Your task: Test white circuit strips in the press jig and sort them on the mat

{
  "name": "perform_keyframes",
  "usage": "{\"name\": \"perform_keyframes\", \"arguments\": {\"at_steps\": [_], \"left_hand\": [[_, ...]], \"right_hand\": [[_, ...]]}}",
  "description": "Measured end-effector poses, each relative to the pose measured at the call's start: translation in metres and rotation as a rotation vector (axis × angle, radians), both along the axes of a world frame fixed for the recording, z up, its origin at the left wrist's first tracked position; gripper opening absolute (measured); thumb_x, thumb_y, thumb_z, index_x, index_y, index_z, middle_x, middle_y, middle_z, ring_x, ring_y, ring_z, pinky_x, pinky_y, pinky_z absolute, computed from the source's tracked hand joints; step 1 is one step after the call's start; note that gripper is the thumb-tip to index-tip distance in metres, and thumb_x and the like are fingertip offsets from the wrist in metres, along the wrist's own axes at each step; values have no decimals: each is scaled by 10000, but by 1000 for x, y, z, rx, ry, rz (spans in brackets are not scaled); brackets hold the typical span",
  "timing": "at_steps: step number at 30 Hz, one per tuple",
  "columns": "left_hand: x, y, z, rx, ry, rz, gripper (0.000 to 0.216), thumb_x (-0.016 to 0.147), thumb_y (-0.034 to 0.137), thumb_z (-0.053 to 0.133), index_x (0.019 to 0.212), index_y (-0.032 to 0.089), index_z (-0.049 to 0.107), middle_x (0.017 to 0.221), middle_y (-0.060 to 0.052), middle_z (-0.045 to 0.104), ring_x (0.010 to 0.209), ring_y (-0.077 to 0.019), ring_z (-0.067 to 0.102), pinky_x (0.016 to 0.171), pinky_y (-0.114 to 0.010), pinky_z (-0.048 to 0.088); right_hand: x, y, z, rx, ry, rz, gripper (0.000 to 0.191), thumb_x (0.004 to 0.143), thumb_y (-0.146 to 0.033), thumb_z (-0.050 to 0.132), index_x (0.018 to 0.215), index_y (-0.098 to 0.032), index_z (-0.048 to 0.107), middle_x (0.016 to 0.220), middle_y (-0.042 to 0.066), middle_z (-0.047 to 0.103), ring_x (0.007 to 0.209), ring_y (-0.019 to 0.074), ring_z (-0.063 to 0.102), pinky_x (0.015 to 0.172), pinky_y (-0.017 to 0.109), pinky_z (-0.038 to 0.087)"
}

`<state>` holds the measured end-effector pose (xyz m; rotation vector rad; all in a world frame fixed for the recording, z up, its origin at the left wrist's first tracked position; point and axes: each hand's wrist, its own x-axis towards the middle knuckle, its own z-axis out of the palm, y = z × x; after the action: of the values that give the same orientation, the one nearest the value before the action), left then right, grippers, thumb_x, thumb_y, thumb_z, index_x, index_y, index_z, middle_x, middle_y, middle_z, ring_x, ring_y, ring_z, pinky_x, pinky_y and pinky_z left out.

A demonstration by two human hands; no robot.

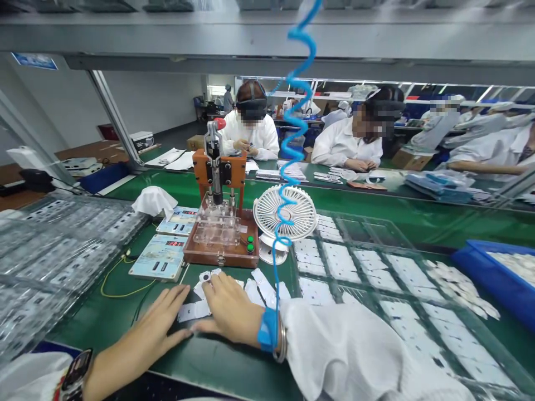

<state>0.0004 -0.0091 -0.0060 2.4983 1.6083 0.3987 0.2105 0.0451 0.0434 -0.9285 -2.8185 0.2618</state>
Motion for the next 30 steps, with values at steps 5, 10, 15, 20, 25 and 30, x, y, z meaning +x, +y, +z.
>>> {"name": "perform_keyframes", "arguments": {"at_steps": [5,10,15,20,25,30], "left_hand": [[-7,25,23,-113,-148,-154,628,782,75,514,1386,194,391,1313,-117,528,1237,-253,469,1019,-424,426],[4,29,18,-115,-144,-162,589,798,98,523,1369,184,407,1257,-124,574,1174,-263,521,971,-425,446],[9,30,18,-312,-200,-19,452,762,134,568,1213,143,554,842,-36,653,809,-200,609,756,-311,482],[15,35,38,-491,-397,-9,288,778,176,527,1031,148,661,696,7,553,645,-149,530,626,-256,409],[13,46,48,-777,-888,79,254,730,352,594,870,151,527,636,47,498,512,-113,518,487,-226,412],[5,79,74,-509,-1015,139,336,706,349,621,938,175,452,655,50,542,512,-105,551,453,-191,399]], "right_hand": [[-7,-4,-8,39,-18,71,252,892,-268,558,1105,-133,558,1105,137,536,983,260,476,821,405,456],[3,3,-2,15,-4,222,228,952,-178,397,1104,-180,567,1092,113,526,974,221,434,807,358,430],[17,8,9,-63,-2,261,206,920,-116,425,1066,-149,568,1065,111,554,973,219,453,825,370,433],[38,33,24,-477,320,80,151,820,-100,553,951,-158,601,1008,74,594,922,176,550,815,329,475],[60,63,33,-806,629,-240,173,769,-221,593,923,-144,610,900,56,630,739,139,595,669,285,504],[54,84,38,-554,894,-412,214,748,-248,586,937,-148,601,966,81,653,731,138,610,642,283,519]]}}
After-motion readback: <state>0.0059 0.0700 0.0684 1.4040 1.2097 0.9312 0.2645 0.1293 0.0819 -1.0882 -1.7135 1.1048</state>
